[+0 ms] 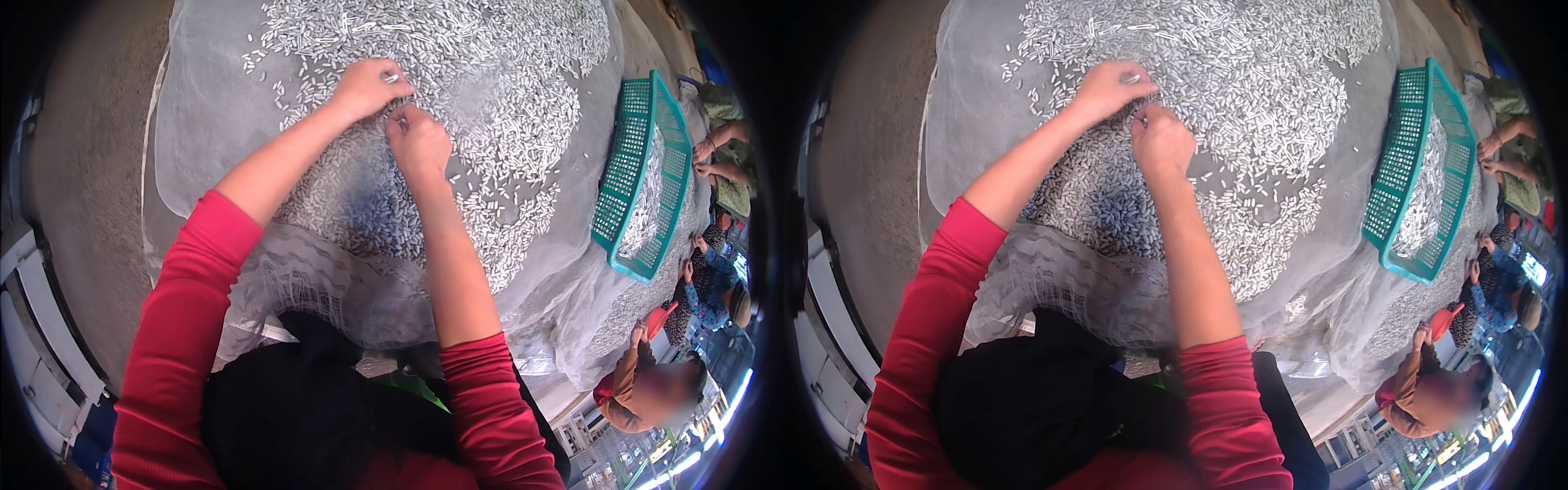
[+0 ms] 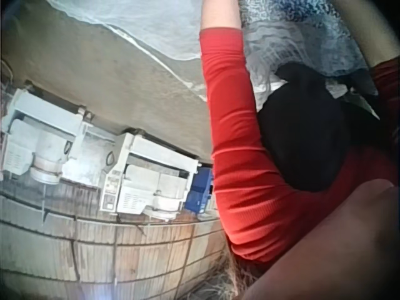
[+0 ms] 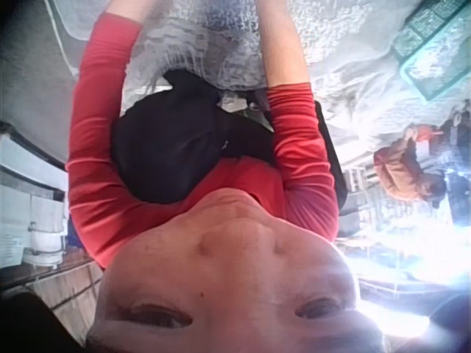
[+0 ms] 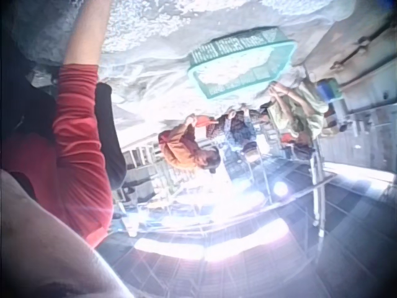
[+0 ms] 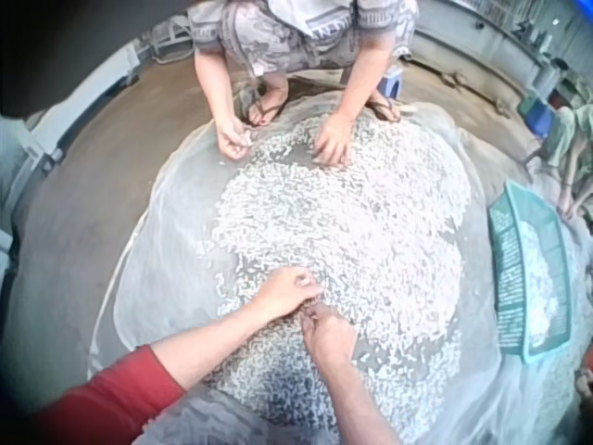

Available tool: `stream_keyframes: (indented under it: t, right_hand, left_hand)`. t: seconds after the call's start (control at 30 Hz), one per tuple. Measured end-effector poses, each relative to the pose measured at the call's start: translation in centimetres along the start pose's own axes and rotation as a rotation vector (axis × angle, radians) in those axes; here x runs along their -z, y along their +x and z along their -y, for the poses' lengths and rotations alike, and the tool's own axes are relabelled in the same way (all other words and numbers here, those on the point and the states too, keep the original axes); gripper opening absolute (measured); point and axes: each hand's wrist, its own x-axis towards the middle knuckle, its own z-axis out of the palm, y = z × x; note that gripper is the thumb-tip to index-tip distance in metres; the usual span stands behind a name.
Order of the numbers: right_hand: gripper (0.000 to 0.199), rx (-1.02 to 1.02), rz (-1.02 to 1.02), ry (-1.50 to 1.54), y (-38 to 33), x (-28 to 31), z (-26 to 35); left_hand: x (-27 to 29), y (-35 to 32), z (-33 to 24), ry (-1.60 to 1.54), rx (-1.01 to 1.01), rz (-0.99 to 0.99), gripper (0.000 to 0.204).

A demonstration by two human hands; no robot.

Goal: The person repeatedly picks up small white cylindrical objects from a large pile on a white sheet and places them into a green basket. The hands work continuously over the pile, moving items one by one or in small handfuls.

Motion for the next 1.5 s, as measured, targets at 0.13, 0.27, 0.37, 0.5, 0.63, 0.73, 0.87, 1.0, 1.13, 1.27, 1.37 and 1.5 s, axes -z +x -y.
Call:
stream_keyframes:
  t: [0.13, 0.27, 0.37, 0.5, 0.63, 0.73, 0.87, 1.0, 1.13, 1.27, 1.37, 1.5]
  right_hand:
    - [0.010, -0.406, 0.219, 0.799, 0.1, 1.9, -1.4]
    - [0.009, -0.469, 0.239, 1.410, 0.4, 3.6, -2.2]
    - [0.017, -0.349, 0.225, 0.929, 1.9, 3.2, -2.1]
    - [0.023, -0.007, 0.051, 0.236, 3.3, 1.7, -1.9]
    - [0.024, -0.104, 0.075, 0.263, 4.0, 1.3, -1.6]
    - [0.022, -0.310, 0.146, 0.588, 3.4, 2.1, -1.9]
    - [0.022, -0.200, -0.029, 0.475, 1.9, 2.5, -2.1]
    - [0.018, -0.141, -0.098, 0.120, 1.5, 1.7, -0.9]
    - [0.021, -0.188, -0.002, -0.206, 2.0, 1.0, 0.9]
    - [0.016, -0.196, 0.132, -0.058, 2.4, 1.8, 0.5]
    - [0.015, -0.335, 0.338, 0.780, 1.8, 3.1, -1.8]
    - [0.019, -0.319, 0.482, 1.608, -0.6, 3.3, -3.7]
  left_hand:
    - [3.6, -0.7, 1.6, -0.971, 0.331, 0.256, 0.017]
    - [4.3, -1.6, 1.6, -0.877, 0.363, 0.313, 0.019]
    - [2.8, -1.8, 1.0, -0.514, 0.237, 0.417, 0.022]
    - [2.2, -2.6, 1.1, 0.101, 0.048, 0.194, 0.024]
    - [4.4, -3.5, 1.8, 0.093, 0.157, 0.149, 0.024]
    - [4.9, -3.8, 1.7, 0.092, 0.067, -0.019, 0.020]
    - [3.3, -1.9, 1.0, 0.230, -0.236, -0.178, 0.016]
    - [1.9, 0.0, 0.6, 0.391, -0.371, -0.149, 0.008]
    - [2.3, 0.6, 0.7, 0.344, -0.232, -0.103, 0.009]
    - [4.3, -0.1, 1.1, -0.291, 0.162, 0.068, 0.014]
    - [6.1, -2.0, 1.0, -1.046, 0.335, 0.175, 0.022]
    - [6.9, -4.7, -1.1, -1.080, 0.229, 0.261, 0.026]
